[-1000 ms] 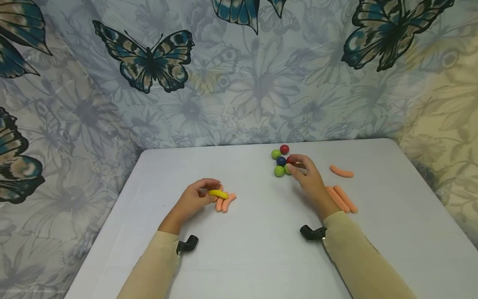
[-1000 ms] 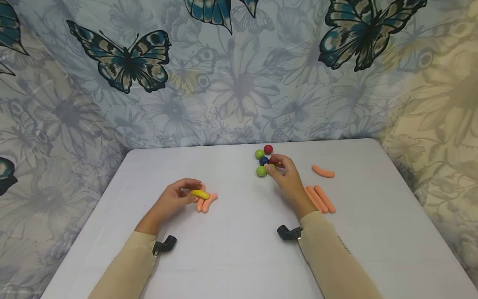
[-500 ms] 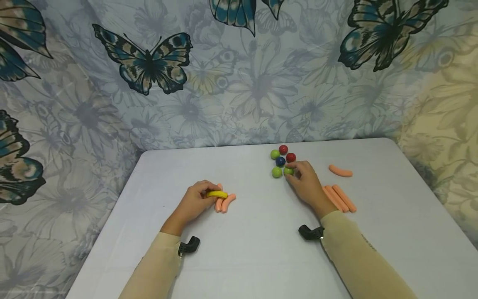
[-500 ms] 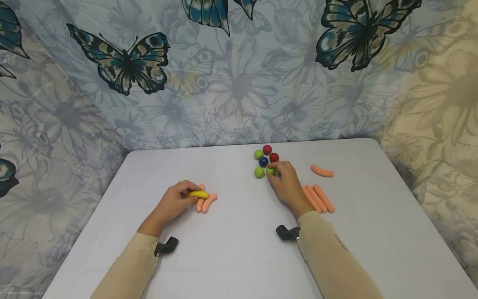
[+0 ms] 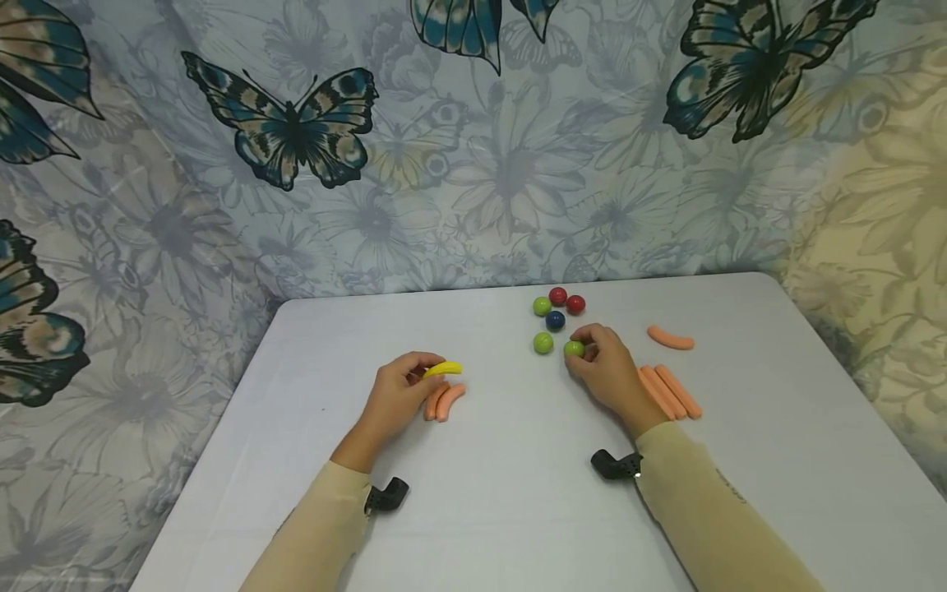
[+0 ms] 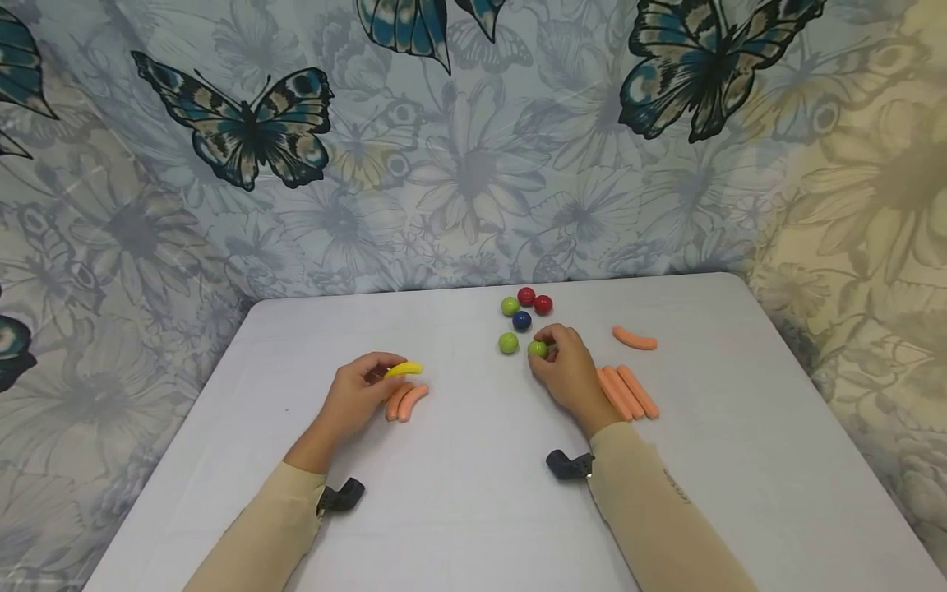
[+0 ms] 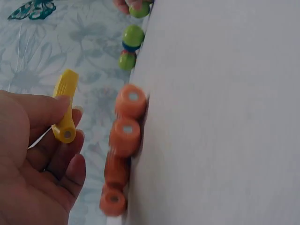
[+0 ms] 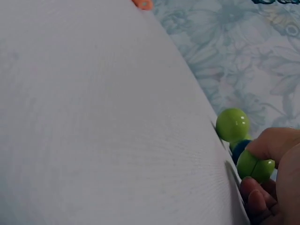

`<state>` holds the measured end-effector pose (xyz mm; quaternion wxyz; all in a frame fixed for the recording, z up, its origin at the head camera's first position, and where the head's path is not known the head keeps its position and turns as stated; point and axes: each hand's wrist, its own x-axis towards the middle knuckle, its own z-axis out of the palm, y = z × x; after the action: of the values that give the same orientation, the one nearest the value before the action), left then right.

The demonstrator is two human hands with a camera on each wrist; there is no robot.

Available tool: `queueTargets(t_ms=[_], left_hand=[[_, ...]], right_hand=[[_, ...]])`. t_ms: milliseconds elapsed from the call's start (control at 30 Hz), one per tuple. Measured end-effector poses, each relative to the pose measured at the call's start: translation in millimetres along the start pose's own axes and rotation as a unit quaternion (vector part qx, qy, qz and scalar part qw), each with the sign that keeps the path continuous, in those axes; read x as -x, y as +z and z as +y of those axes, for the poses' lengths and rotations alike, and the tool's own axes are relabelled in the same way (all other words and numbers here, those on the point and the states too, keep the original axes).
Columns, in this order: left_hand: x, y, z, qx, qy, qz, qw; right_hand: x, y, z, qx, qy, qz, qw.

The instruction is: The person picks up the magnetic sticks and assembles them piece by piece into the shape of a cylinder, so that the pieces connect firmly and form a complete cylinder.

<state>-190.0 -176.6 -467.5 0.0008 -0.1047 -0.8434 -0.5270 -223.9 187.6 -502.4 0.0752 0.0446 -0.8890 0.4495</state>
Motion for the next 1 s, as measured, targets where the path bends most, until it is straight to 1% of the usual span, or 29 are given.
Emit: queueTargets(t_ms=[167,267,333,433,500,700,800,1000], left_hand=[[-2.2,15.1,4.8,0.011,0.024,-0.034,0.9991],[-3.5,23.9,7.8,0.024,0.025,-0.052,0.998],[-4.2,29.4,10.6,0.023,0.022,-0.056,0.9979],[-5.5,38.7,14.0,0.013,0.02,-0.052,0.9984],[-6.6,45.3,15.7,-0.001,0.025,-0.05,0.9985],[-6.1,68.5,18.1,0.015,0.025,-0.068,0.9972],[-6.8,80.6,18.0,0.013,0.027,-0.064,0.9975],[-11.9,97.8,17.6,-0.001,0.02,-0.027,0.9994]], right_hand=[[6,-1,0,-0.01,0.002,0.001,1.0],[10,-2,1,-0.03,0.006,-0.002,1.0],[12,-3,2,-0.055,0.012,-0.003,0.998],[17,-5,4,-0.087,0.013,-0.005,0.996],[22,-7,5,-0.09,0.009,-0.009,0.996],[37,-15,5,-0.084,0.002,-0.038,0.996],[41,-17,1,-0.091,0.01,-0.049,0.995],[42,-15,-5,-0.118,0.028,-0.081,0.989]])
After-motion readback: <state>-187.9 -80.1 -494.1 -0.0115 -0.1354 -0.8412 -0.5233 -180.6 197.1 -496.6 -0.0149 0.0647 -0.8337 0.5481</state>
